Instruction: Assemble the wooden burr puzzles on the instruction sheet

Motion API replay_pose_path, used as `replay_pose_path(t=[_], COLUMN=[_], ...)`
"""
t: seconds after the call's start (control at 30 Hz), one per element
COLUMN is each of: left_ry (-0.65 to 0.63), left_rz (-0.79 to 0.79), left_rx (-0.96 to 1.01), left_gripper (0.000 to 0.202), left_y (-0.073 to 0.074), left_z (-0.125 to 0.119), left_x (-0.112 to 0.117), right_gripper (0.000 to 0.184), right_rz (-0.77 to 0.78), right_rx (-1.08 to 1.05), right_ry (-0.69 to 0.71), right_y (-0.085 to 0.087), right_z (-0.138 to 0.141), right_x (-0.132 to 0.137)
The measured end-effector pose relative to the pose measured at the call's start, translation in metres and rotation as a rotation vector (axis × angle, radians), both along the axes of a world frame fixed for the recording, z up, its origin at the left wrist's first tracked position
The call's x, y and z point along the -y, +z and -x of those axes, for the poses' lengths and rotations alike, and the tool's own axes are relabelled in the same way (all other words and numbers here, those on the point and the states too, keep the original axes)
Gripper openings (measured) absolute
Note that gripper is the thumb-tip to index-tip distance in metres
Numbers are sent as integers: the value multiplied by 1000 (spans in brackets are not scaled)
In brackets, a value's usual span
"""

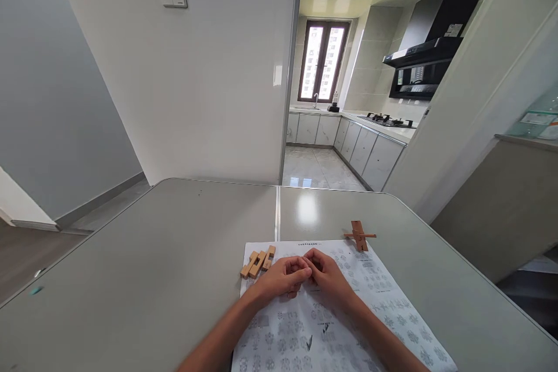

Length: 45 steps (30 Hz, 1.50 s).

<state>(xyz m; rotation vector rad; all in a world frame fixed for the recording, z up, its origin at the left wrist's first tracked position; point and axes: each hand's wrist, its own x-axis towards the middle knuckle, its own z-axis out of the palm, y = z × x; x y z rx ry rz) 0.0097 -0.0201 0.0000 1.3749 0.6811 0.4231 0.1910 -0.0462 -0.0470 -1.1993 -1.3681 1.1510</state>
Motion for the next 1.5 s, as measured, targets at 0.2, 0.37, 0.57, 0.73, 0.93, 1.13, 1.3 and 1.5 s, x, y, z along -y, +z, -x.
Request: replay_pose_path(t=[0.2,0.37,0.57,0.73,0.93,1.13,1.3,1.5], left_ry=[-12,-9,-17,-15,-10,-6,-6,-5], left_rz=[25,35,32,29,27,28,28,17], left_rx=[20,22,37,15,3,9,16,11], left_gripper=[39,37,33,35,35,34,32,31], left_y=[0,-2,-3,1,2,3,4,2], left_z=[0,0,0,0,0,-2,-2,-1], left_x=[0,-1,-1,0,1,1,2,1], right_gripper=[49,49,51,49,47,47,47,47], right_rz=[-7,-17,-6,-1,-7,-13,-16,-11], right_rx=[2,34,40,36,52,54,41,50], right_ry=[-2,-2,1,-6,-1,3,-6,10], right_y=[-1,-2,-6,-6,-2,-2,-5,-9], right_z=[1,0,0,0,1,1,1,-1], right_x=[0,-1,-2,-1,0,0,0,-2])
